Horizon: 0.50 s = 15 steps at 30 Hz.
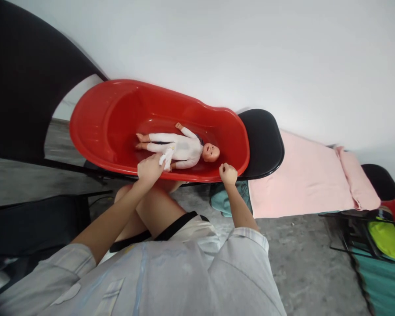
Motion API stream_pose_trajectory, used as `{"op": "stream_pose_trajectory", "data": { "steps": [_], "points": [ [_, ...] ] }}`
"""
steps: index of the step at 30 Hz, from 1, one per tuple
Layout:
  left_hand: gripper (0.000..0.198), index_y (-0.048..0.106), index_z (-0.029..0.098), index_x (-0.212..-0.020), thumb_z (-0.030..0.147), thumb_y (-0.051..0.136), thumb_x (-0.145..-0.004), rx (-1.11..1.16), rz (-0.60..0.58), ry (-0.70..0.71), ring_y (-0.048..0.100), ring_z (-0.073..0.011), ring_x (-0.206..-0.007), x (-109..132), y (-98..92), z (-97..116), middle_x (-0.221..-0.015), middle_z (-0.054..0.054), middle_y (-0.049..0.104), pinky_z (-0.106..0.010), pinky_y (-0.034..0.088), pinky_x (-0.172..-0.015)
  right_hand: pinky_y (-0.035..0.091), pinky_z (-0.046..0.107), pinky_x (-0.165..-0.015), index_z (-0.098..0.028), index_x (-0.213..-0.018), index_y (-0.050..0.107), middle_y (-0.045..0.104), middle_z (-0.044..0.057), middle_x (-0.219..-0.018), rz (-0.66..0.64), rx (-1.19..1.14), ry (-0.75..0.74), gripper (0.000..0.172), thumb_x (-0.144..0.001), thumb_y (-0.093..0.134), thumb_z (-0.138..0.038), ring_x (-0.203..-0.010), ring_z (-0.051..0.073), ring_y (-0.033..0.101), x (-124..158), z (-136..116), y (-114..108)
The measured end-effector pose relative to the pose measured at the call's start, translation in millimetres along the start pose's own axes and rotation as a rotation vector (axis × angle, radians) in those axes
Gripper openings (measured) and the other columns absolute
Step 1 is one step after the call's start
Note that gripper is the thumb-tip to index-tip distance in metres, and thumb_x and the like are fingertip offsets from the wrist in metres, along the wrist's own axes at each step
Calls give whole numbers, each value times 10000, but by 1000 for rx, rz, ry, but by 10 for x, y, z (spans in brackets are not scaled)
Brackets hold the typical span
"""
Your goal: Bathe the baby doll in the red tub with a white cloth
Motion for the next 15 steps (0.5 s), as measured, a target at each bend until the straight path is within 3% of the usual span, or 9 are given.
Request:
{"op": "stream_pose_trajectory", "data": {
  "steps": [4,6,8,10,13,14,15],
  "points": [
    [409,749,158,-1321,372,472,-1108,-2,12,5,742,-368,-1056,20,-33,-17,-1186,-181,773,-422,538,-872,202,280,-627,-154,-778,702,611,47,-708,-112,65,33,256,-1007,622,-235,-640,146,458,-16,15,55],
    [408,782,182,-1298,376,476,-1110,11,38,54,726,-365,-1094,33,-64,-5,-1202,-168,774,-428,546,-896,306,273,-648,-161,-837,745,694,79,-789,-177,-27,9,247,-1029,620,-254,-700,177,570,-27,-85,113],
    [363,827,226,-1236,355,521,-1089,31,70,117,691,-365,-1181,38,-89,-1,-1267,-141,769,-436,549,-952,464,291,-781,-173,-921,778,763,107,-936,-246,-237,-131,210,-1032,621,-257,-859,220,684,-14,-438,197],
    [287,868,272,-1144,300,606,-1031,63,92,173,646,-370,-1269,23,-85,-13,-1343,-106,751,-453,540,-1027,512,368,-1050,-194,-1114,792,773,132,-1192,-343,-475,-391,179,-973,727,-284,-1159,274,700,81,-1046,293],
    [248,898,281,-1025,194,698,-908,205,81,320,615,-364,-1329,-18,-27,57,-1382,-100,727,-477,500,-1152,384,482,-1283,-233,-1510,622,565,157,-1605,-577,-736,-686,873,-739,988,-418,-1510,337,505,307,-1949,521],
    [241,900,273,-1002,183,711,-883,268,64,387,613,-357,-1335,-30,-8,109,-1368,-108,726,-477,486,-1181,386,483,-1286,-224,-1575,550,525,162,-1643,-676,-806,-722,1030,-682,1024,-427,-1535,340,482,359,-2173,619],
    [219,899,262,-983,192,724,-871,328,42,446,618,-349,-1330,-46,6,159,-1340,-116,729,-471,479,-1197,449,462,-1236,-207,-1602,503,549,165,-1617,-776,-863,-704,1084,-675,1028,-407,-1477,330,545,374,-2329,731]
  ]
}}
Point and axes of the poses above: each hand's wrist, its own x-axis away from the middle knuckle, its own y-axis out of the palm, z = x × y, the point moved 10 cm from there along -x, towards the middle knuckle
